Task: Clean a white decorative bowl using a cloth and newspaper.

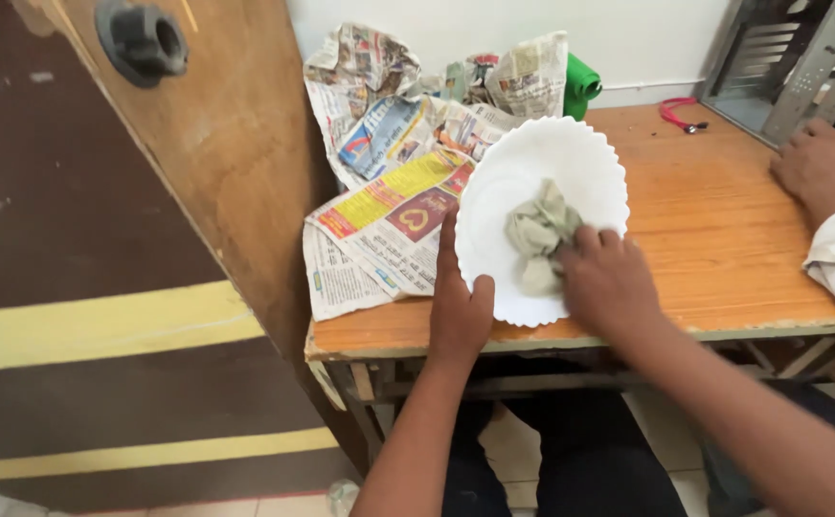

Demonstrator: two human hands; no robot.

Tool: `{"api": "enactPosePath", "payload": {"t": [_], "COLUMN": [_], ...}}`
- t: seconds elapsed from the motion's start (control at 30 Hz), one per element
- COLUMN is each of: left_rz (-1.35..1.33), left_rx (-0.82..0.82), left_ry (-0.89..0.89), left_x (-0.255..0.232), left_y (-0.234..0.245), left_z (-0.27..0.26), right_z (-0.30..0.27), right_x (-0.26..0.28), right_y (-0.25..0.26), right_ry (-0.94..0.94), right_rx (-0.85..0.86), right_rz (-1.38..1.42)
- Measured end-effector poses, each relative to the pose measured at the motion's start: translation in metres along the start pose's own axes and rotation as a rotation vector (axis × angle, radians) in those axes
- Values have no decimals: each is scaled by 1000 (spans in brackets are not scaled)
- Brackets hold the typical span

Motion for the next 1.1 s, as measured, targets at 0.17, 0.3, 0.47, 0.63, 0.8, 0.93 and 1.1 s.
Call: {"api": "enactPosePath", "payload": {"t": [0.17,0.3,0.47,0.63,0.8,0.93,1.1], "left_rz": [85,109,83,-44,36,67,27], "left_rx": [-16,-22,-6,-4,-27,-27,-62], "left_ry": [-80,-65,-51,-35,-6,-36,35], "left_x": [-3,-8,-9,-11,-11,-14,-6], "left_y": [3,5,4,2,5,5,13], "left_z": [-4,1,-4,0,-3,-3,-2], "right_z": [-8,32,63,68,-1,-49,-54], "right_x": [23,21,8,-50,-96,-87,-83], "right_y": [-13,24,123,88,0,-42,-30], "right_ry": [-136,-83,171,75,-217,-609,-455], "right_rx": [74,-252,-715,-665,-420,114,-3], "right_rz": [535,885,381,125,192,547,475]}}
Point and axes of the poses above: each hand's wrist, its own z-axis towards the middle knuckle, its own y-axis out of the back of the hand, x = y × z, the point moved 9 cm from there along z, towards the middle knuckle, and after that the axes turned 3 degrees about y, right-handed, at the moved point
